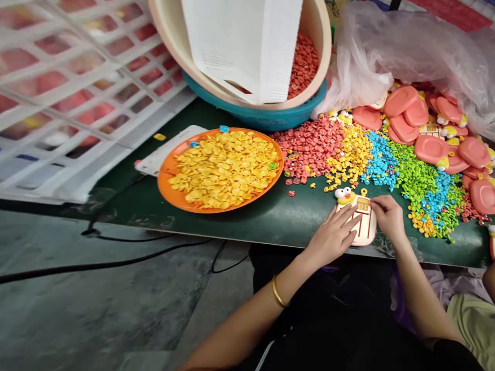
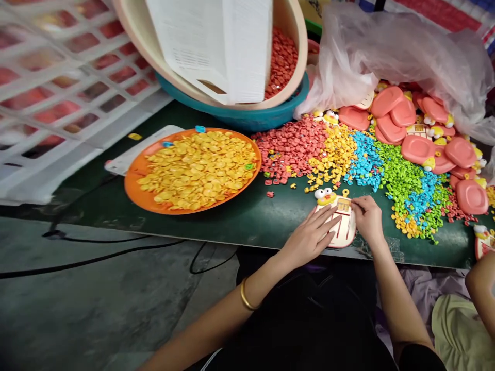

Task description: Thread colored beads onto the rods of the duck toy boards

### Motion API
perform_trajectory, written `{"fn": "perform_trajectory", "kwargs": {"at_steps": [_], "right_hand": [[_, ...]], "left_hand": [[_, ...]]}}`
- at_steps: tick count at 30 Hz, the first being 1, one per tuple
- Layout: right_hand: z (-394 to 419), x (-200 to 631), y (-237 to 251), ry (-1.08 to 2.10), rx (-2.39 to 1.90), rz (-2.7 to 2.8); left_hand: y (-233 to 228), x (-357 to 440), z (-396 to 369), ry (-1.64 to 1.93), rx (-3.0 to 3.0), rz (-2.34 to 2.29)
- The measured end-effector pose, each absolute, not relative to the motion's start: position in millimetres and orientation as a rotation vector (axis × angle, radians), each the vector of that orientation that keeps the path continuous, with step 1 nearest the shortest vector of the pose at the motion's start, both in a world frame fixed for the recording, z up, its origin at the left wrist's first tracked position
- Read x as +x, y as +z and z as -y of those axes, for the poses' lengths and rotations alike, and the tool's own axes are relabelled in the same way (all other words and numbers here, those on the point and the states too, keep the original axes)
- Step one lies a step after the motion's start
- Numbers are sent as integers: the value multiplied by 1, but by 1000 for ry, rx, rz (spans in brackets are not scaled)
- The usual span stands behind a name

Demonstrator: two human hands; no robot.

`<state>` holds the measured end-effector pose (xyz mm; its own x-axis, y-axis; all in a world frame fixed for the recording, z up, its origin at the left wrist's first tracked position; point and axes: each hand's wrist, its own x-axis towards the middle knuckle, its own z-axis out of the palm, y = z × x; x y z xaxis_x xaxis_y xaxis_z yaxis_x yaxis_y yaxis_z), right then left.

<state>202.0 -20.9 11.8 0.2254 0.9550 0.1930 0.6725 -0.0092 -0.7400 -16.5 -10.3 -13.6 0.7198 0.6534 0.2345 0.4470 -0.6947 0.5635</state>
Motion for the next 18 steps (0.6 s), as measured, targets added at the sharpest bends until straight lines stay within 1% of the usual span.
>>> {"fn": "perform_trajectory", "kwargs": {"at_steps": [3,5,11,18], "right_hand": [[28,193,-2,274,-1764,1661],[32,189,-6,217,-1748,1733],[40,191,-3,214,-1664,1837],[42,187,-1,338,-1516,1867]], "left_hand": [[-17,-15,10,593,2463,-861],[-20,-14,9,602,2468,-875],[-22,-11,8,635,2466,-890],[-25,-8,14,621,2482,-931]]}}
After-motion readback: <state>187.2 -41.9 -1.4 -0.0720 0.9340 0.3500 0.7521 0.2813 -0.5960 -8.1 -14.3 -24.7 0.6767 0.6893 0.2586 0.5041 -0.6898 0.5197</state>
